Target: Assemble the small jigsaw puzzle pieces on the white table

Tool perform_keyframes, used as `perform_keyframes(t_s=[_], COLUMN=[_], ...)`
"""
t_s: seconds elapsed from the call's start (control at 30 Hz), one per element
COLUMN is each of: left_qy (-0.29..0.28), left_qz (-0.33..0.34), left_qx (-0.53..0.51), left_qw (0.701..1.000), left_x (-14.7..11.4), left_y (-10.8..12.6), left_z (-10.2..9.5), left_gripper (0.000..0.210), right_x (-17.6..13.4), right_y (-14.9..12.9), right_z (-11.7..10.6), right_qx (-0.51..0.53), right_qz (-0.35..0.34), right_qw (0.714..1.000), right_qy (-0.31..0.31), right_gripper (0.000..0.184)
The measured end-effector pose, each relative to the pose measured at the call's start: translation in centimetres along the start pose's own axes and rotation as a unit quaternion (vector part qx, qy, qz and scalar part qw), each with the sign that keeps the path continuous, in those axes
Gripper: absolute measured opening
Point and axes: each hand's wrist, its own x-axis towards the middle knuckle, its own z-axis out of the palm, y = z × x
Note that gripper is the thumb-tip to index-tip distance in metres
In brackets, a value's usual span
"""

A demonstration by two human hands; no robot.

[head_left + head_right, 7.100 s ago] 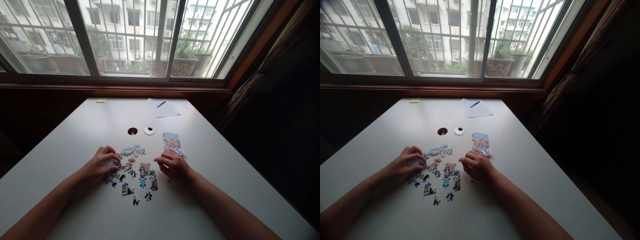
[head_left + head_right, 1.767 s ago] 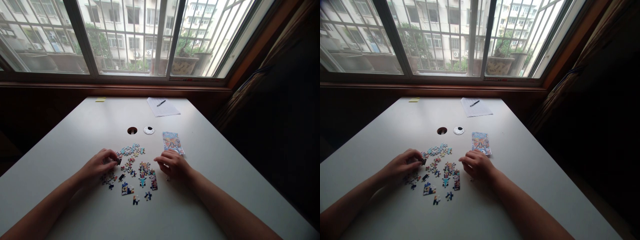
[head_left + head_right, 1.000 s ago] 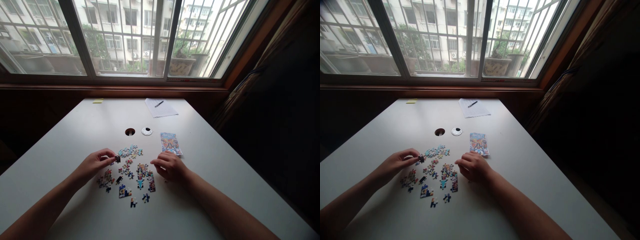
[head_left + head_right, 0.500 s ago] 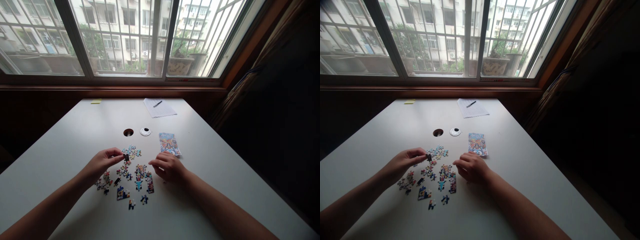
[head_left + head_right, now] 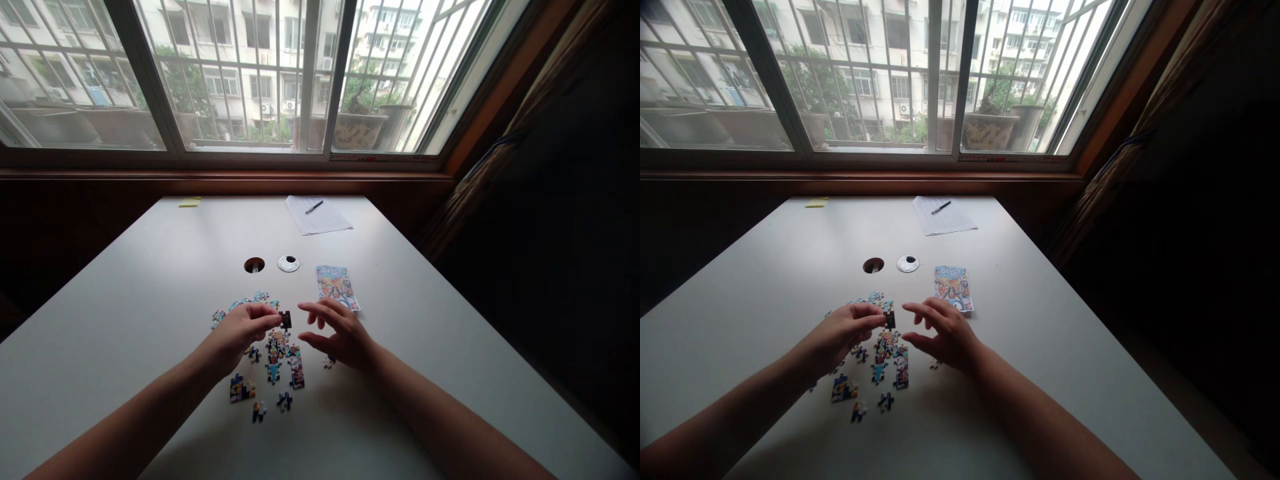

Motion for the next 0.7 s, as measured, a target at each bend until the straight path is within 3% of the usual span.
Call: perform_keyframes(t_s=[0.47,0.7], left_qy=[-0.067,-0.064], left_qz=[-0.012,-0.022], left_qx=[-0.011,-0.016], left_qw=[0.998,0.998], left_x=[-0.28,-0.38], left_y=[-0.25,-0.43], left_z=[0.69,0.96], left_gripper=[0.033,0.036], right_x=[0.26,0.25], right_y=[-0.49,-0.70], right_z=[0.47,0.35], right_qx=[-0.021,-0.026], right_qz=[-0.035,-0.031], right_qw=[0.999,0.999], right_qy=[-0.017,-0.027], right_gripper=[0.034,0.030])
